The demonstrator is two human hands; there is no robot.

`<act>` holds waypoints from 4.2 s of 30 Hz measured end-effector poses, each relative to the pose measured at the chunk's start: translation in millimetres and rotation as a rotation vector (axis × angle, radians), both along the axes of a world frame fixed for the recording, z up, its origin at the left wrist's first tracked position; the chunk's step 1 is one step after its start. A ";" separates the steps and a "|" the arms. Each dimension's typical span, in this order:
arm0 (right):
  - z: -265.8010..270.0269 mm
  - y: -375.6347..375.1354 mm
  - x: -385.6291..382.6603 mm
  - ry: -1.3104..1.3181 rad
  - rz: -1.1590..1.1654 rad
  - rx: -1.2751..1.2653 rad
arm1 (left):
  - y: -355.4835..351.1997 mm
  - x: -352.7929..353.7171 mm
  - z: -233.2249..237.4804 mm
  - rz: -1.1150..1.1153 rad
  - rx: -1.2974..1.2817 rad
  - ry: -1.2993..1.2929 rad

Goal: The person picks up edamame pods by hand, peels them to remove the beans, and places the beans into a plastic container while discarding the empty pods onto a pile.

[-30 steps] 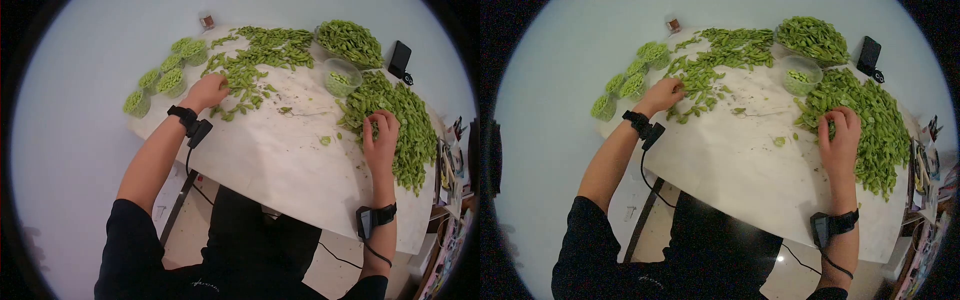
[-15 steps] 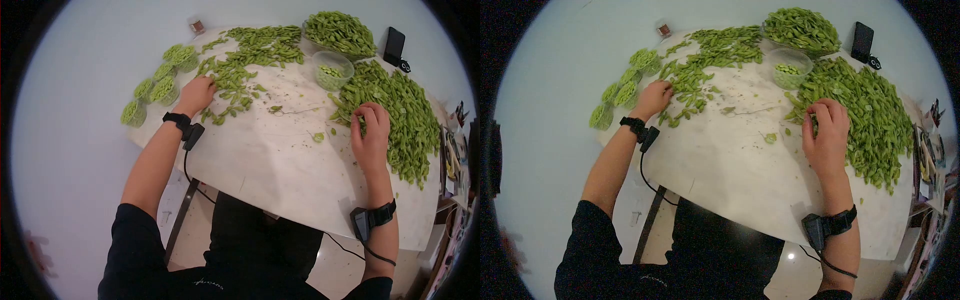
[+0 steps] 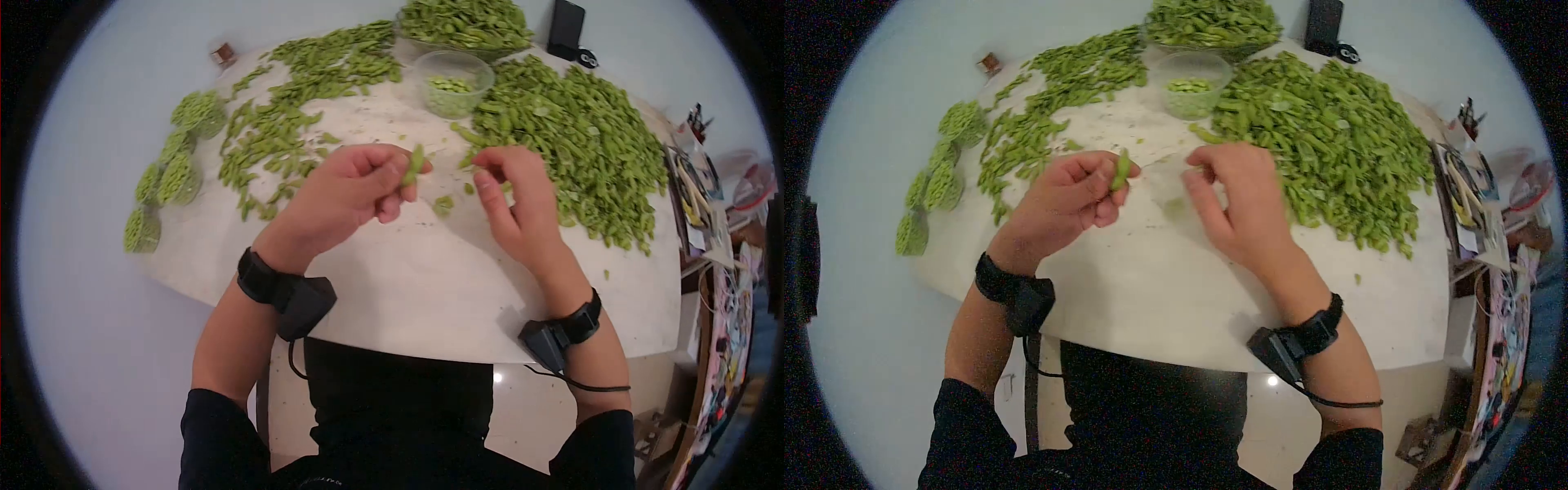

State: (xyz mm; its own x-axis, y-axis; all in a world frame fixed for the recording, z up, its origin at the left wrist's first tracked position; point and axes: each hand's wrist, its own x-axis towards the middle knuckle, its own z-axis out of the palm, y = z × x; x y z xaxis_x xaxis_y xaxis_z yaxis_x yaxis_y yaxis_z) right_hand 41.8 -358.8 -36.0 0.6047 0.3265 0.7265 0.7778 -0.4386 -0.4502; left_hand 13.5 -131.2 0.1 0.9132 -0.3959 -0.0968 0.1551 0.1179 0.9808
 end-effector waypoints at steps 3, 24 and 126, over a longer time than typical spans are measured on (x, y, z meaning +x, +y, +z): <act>1.1 -9.0 -0.4 0.087 0.040 0.008 | -30.6 16.5 -14.6 -0.091 0.181 -0.106; -2.4 6.8 -4.7 0.088 -0.062 0.008 | -40.9 29.4 -56.7 -0.239 -0.035 -0.174; -13.3 5.0 2.9 0.194 0.214 0.312 | -41.3 22.8 -51.2 0.033 0.034 -0.240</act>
State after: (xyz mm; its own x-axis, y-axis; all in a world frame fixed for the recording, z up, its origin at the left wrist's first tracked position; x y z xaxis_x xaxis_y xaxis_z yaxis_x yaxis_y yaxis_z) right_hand 44.6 -353.7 -49.3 0.6822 0.2418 0.6900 0.7245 -0.0964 -0.6825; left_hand 36.4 -172.5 -51.1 0.9241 -0.3655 0.1119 -0.0863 0.0856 0.9926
